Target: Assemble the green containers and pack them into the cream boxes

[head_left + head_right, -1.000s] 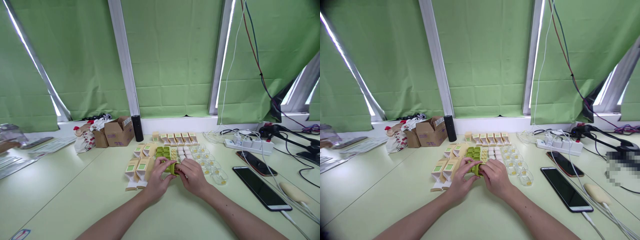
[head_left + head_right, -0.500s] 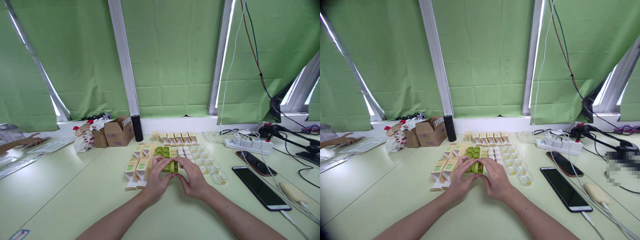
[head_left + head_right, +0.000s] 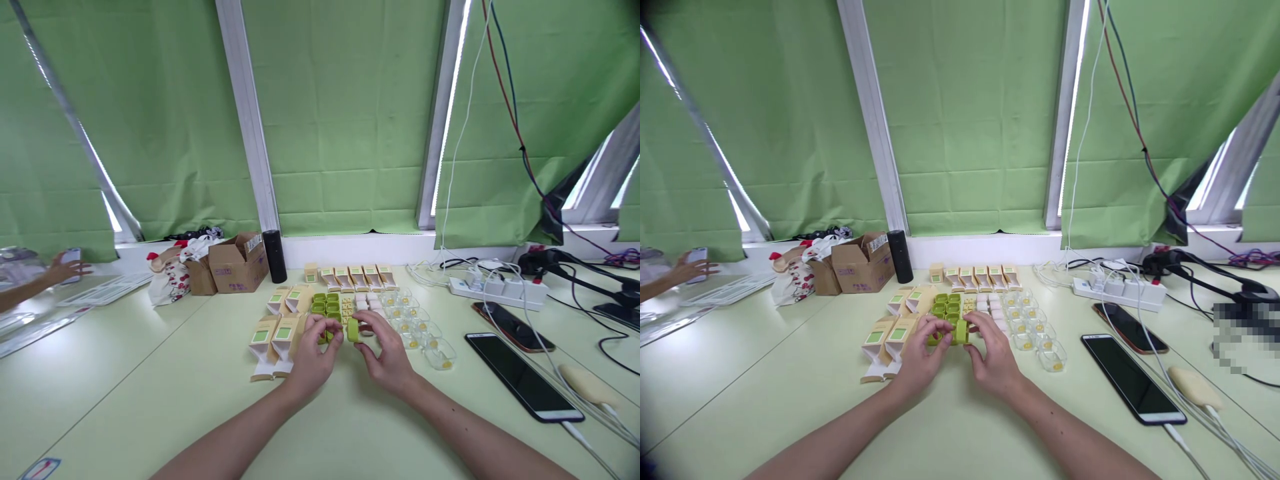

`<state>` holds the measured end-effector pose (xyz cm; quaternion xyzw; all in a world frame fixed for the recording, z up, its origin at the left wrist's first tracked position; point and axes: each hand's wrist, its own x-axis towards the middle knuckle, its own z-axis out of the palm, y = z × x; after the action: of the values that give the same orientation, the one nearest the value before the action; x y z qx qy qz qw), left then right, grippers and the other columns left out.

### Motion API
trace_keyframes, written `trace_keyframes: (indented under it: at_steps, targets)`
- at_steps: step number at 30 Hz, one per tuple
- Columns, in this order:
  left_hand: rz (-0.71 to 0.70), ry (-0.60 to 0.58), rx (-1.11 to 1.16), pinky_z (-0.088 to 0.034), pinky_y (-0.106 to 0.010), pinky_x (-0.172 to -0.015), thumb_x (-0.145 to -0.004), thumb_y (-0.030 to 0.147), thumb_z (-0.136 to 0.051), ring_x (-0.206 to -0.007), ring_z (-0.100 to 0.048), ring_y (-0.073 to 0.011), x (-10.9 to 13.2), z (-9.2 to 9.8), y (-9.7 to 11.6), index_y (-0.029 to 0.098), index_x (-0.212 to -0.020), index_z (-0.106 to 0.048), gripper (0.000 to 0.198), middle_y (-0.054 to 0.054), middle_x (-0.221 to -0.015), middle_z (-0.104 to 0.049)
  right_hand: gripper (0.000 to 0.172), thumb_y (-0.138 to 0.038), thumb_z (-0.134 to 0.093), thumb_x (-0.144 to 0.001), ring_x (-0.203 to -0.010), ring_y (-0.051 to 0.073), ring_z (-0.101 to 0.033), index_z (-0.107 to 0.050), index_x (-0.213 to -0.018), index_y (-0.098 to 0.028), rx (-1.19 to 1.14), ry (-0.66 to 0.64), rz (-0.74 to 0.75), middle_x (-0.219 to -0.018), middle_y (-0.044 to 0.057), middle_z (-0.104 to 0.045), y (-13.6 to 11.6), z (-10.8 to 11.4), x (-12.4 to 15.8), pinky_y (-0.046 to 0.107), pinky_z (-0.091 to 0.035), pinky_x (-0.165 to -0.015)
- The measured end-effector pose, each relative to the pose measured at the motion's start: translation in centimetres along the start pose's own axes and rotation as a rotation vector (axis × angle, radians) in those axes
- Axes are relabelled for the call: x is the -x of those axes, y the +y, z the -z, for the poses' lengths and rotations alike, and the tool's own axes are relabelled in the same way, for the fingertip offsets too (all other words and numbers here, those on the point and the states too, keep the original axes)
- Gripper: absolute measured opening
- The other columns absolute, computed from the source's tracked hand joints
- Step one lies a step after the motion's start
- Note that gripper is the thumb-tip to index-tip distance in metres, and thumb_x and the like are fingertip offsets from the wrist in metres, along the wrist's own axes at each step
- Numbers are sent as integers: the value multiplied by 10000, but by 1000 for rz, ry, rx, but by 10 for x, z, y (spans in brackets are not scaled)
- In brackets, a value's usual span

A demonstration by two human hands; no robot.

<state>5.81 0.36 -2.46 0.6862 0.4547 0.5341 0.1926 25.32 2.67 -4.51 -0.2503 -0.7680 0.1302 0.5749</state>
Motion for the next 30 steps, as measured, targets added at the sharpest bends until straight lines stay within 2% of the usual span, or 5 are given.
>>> trace_keyframes:
  at_steps: [7,15,19,30]
  targets:
    - [94,-53,63,-550,-355,-817,-956,401,-657,-920,-639,-224,0,-4,-3,208,-946,-726,206,-76,-1000,-643,568,-77,-581,-898,-1258,296,-665,-550,-1426,-284,32,-43,36,-1339,124,-683,3,-3,4,442,-670,-928]
    - [132,-68,77,-521,-334,-772,-940,421,-650,-837,-616,-210,-4,-4,3,200,-821,-682,253,-49,-878,-628,545,-76,-568,-910,-1243,305,-679,-549,-1417,-276,51,-43,87,-1312,132,-698,3,-1,2,471,-679,-912]
    - [160,-77,109,-513,-328,-741,-920,435,-656,-781,-612,-200,-5,-4,4,198,-815,-658,260,-35,-831,-625,546,-69,-575,-904,-1233,299,-684,-552,-1408,-279,55,-51,87,-1298,125,-704,2,-2,2,460,-680,-912]
    - [185,-84,124,-515,-341,-749,-918,500,-636,-776,-611,-204,-5,-4,2,195,-850,-642,312,-39,-842,-619,520,-80,-577,-908,-1217,297,-694,-570,-1391,-273,37,-40,44,-1304,129,-704,4,-2,2,454,-678,-906]
